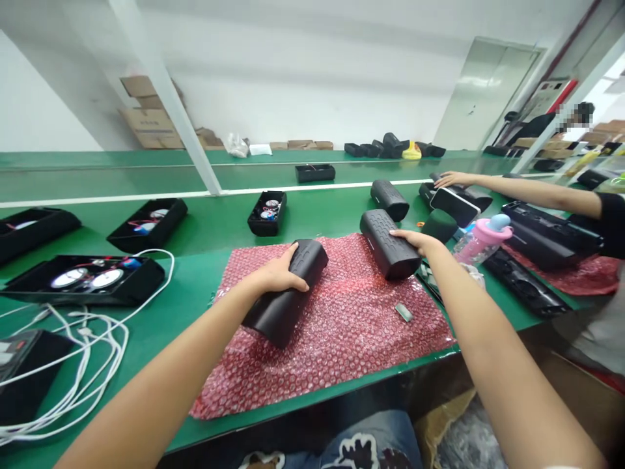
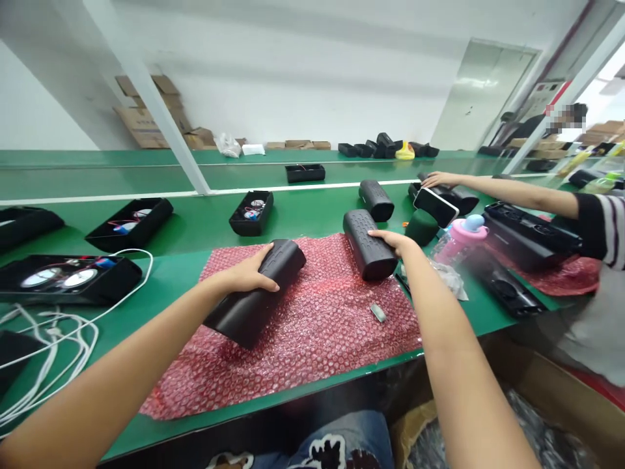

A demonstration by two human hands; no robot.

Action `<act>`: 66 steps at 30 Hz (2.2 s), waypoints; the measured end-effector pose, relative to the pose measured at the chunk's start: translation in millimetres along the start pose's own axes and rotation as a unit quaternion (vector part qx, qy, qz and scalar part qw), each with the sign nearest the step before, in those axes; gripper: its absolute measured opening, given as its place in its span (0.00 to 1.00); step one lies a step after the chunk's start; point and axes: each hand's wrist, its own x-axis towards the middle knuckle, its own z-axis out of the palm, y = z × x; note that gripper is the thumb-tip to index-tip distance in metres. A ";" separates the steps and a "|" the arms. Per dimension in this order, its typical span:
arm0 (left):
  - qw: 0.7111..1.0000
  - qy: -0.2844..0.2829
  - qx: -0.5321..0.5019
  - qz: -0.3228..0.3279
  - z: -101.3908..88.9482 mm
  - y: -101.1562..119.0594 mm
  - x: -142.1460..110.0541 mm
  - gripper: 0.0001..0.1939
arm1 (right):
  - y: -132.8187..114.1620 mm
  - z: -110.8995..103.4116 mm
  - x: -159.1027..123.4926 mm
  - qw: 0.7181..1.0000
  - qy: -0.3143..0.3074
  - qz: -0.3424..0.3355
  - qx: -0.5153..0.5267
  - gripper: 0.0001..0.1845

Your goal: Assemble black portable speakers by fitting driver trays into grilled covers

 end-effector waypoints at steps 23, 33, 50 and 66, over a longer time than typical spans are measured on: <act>0.830 0.186 -0.518 -0.086 42.4 -54.7 -96.1 0.52 | -80.5 114.7 -114.9 0.968 -0.054 -0.161 -0.185 0.38; 0.840 0.128 -0.524 -0.049 30.9 -56.5 -102.0 0.51 | -67.7 144.5 -128.2 0.987 -0.132 -0.086 0.021 0.42; 0.842 0.094 -0.526 -0.073 23.0 -62.0 -108.8 0.56 | -55.1 173.9 -153.0 0.911 -0.213 -0.002 0.354 0.40; 0.849 0.097 -0.511 -0.092 22.4 -57.2 -107.7 0.59 | -44.7 179.9 -146.3 0.898 -0.222 -0.026 0.379 0.48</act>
